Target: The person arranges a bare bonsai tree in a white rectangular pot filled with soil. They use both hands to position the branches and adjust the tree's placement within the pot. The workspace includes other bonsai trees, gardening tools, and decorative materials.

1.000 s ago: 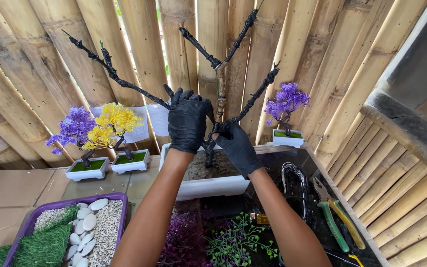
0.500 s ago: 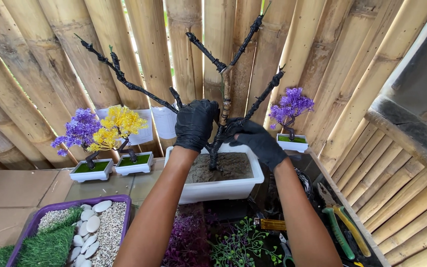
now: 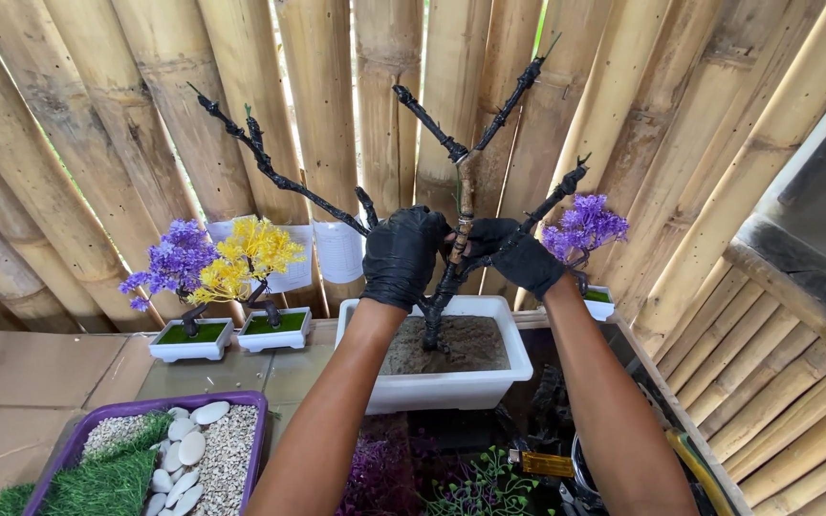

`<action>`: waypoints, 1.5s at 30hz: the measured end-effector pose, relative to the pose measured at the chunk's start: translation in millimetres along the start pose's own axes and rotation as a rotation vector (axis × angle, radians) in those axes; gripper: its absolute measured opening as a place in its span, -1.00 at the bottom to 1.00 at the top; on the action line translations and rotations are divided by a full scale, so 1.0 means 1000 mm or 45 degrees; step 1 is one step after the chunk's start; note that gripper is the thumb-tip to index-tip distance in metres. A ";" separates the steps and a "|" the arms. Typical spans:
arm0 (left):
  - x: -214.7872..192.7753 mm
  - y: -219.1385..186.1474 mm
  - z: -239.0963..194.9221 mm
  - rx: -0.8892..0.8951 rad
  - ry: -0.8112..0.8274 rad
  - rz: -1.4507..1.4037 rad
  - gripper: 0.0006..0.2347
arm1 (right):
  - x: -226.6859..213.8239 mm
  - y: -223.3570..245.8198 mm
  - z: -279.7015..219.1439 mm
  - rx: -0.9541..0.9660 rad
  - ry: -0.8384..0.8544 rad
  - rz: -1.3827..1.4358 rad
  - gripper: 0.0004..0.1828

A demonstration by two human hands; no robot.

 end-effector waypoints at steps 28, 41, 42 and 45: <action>-0.024 -0.008 0.006 -0.026 -0.093 -0.079 -0.97 | -0.102 -0.011 0.033 -0.169 0.071 -0.199 -0.58; -0.025 -0.007 0.007 -0.015 -0.202 -0.173 -0.90 | -0.092 -0.004 0.046 0.278 0.011 0.253 -0.57; -0.019 -0.005 0.007 -0.018 -0.194 -0.105 -0.89 | -0.093 -0.003 0.049 0.311 -0.028 0.283 -0.62; -0.006 -0.004 0.004 -0.014 -0.216 -0.239 -0.86 | -0.085 0.005 0.045 0.340 -0.063 0.288 -0.61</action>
Point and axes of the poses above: each hand's wrist, its own z-axis towards the middle knuckle, its own x-axis out of the palm, y = z × x, the point moved 1 cm from there along z, towards the middle knuckle, and after that the axes turned 14 degrees about z, right-handed, at the moved point
